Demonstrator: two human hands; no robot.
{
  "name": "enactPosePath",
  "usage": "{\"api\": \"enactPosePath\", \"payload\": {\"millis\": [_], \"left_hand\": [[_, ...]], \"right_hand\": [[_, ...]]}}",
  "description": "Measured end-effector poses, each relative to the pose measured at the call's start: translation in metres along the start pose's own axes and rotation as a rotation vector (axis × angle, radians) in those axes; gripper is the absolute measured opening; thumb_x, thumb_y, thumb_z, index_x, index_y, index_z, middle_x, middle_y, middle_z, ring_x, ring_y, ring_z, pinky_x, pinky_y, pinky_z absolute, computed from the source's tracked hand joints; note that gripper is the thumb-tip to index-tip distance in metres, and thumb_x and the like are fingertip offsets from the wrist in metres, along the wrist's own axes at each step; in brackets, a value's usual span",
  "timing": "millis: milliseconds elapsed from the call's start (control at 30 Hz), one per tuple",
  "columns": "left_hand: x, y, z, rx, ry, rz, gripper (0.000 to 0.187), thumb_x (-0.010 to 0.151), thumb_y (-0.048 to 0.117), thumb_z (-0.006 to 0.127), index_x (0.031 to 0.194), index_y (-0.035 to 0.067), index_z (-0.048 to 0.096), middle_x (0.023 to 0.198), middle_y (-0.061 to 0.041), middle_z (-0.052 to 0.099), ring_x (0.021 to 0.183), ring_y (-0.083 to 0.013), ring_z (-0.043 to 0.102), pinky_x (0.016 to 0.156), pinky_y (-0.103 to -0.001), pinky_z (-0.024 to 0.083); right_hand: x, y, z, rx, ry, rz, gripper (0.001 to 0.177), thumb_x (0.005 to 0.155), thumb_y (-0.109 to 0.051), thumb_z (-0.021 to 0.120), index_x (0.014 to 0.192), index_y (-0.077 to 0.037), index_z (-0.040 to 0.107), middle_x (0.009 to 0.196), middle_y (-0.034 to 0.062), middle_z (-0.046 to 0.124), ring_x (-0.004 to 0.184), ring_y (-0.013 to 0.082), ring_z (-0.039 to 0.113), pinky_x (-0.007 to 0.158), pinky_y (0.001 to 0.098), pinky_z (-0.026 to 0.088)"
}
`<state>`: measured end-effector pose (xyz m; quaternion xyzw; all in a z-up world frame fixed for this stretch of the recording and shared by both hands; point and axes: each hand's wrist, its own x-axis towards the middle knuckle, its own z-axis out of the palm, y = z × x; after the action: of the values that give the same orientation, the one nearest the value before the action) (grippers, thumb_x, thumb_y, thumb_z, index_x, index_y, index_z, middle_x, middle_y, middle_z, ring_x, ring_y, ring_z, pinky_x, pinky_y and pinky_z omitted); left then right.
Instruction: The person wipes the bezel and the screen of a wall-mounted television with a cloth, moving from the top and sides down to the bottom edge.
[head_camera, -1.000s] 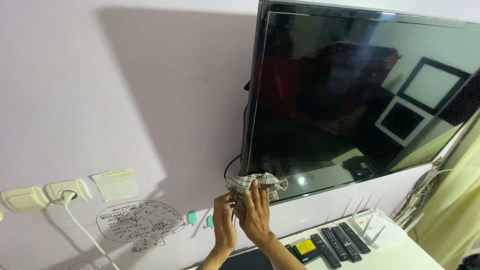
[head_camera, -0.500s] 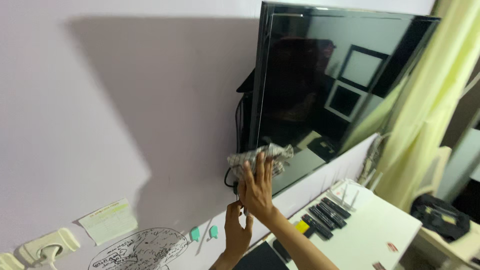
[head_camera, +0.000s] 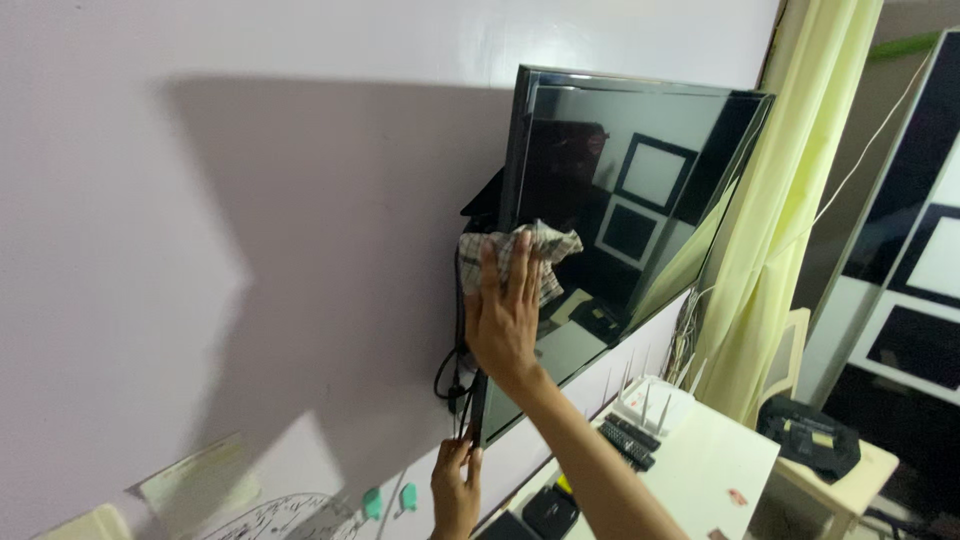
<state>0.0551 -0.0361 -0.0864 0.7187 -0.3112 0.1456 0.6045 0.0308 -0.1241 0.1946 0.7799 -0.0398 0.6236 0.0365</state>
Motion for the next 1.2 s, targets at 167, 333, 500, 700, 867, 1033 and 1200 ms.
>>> {"api": "enactPosePath", "payload": {"millis": [167,333,500,700,867,1033,1200], "left_hand": [[0.011,-0.056,0.032,-0.009,0.005,-0.074,0.026,0.092,0.024,0.071,0.107,0.004,0.073,0.087,-0.008,0.069,0.075,-0.0185,0.073,0.071,-0.035,0.060],[0.023,-0.059,0.036,-0.063,-0.062,-0.115,0.031,0.092,0.029,0.070,0.114,0.008,0.074,0.087,-0.007,0.070,0.075,-0.0178,0.072,0.071,-0.034,0.060],[0.030,-0.069,0.028,0.037,-0.272,-0.173,0.036,0.093,0.035,0.069,0.120,0.012,0.075,0.088,-0.006,0.071,0.075,-0.0171,0.071,0.071,-0.032,0.060],[0.021,-0.075,0.036,0.060,-0.172,-0.189,0.041,0.089,0.039,0.069,0.120,0.013,0.078,0.093,-0.006,0.073,0.080,-0.0156,0.074,0.070,-0.031,0.061],[0.032,-0.073,0.039,0.067,-0.212,-0.154,0.039,0.092,0.041,0.069,0.118,0.013,0.077,0.099,-0.007,0.070,0.086,-0.0155,0.073,0.071,-0.031,0.062],[0.018,-0.062,0.034,0.002,-0.122,-0.183,0.038,0.085,0.042,0.071,0.112,0.017,0.080,0.094,-0.002,0.075,0.080,-0.0139,0.076,0.067,-0.032,0.062],[0.019,-0.046,0.027,0.042,-0.134,-0.210,0.030,0.087,0.040,0.074,0.101,0.014,0.079,0.094,-0.002,0.075,0.081,-0.0141,0.075,0.068,-0.031,0.061]], "right_hand": [[-0.068,0.008,0.024,-0.049,0.006,-0.066,0.063,0.103,-0.022,0.051,0.161,-0.013,0.028,0.166,0.0308,0.010,0.152,0.0555,0.016,0.123,0.0684,0.018],[-0.135,0.000,0.024,-0.047,-0.187,-0.036,0.067,0.100,-0.024,0.053,0.160,-0.010,0.025,0.162,0.0355,0.008,0.149,0.0570,0.014,0.120,0.0683,0.016],[-0.064,0.009,0.017,-0.122,-0.146,-0.051,0.071,0.101,-0.025,0.052,0.162,-0.010,0.019,0.165,0.0314,0.004,0.151,0.0531,0.010,0.122,0.0692,0.012],[0.080,0.012,-0.012,-0.089,0.023,-0.028,0.068,0.104,-0.016,0.049,0.166,-0.019,0.020,0.170,0.0276,0.005,0.158,0.0508,0.012,0.129,0.0682,0.017],[0.032,0.006,0.003,-0.137,-0.006,0.045,0.067,0.100,-0.012,0.051,0.163,-0.017,0.026,0.167,0.0300,0.007,0.152,0.0553,0.013,0.123,0.0703,0.018],[-0.079,-0.013,0.022,-0.098,0.051,-0.039,0.064,0.103,-0.012,0.050,0.163,-0.016,0.027,0.169,0.0283,0.007,0.155,0.0517,0.014,0.125,0.0713,0.020],[0.017,0.015,0.021,-0.192,0.095,-0.036,0.065,0.102,-0.018,0.049,0.162,-0.011,0.026,0.166,0.0303,0.008,0.153,0.0550,0.011,0.120,0.0749,0.017]]}}
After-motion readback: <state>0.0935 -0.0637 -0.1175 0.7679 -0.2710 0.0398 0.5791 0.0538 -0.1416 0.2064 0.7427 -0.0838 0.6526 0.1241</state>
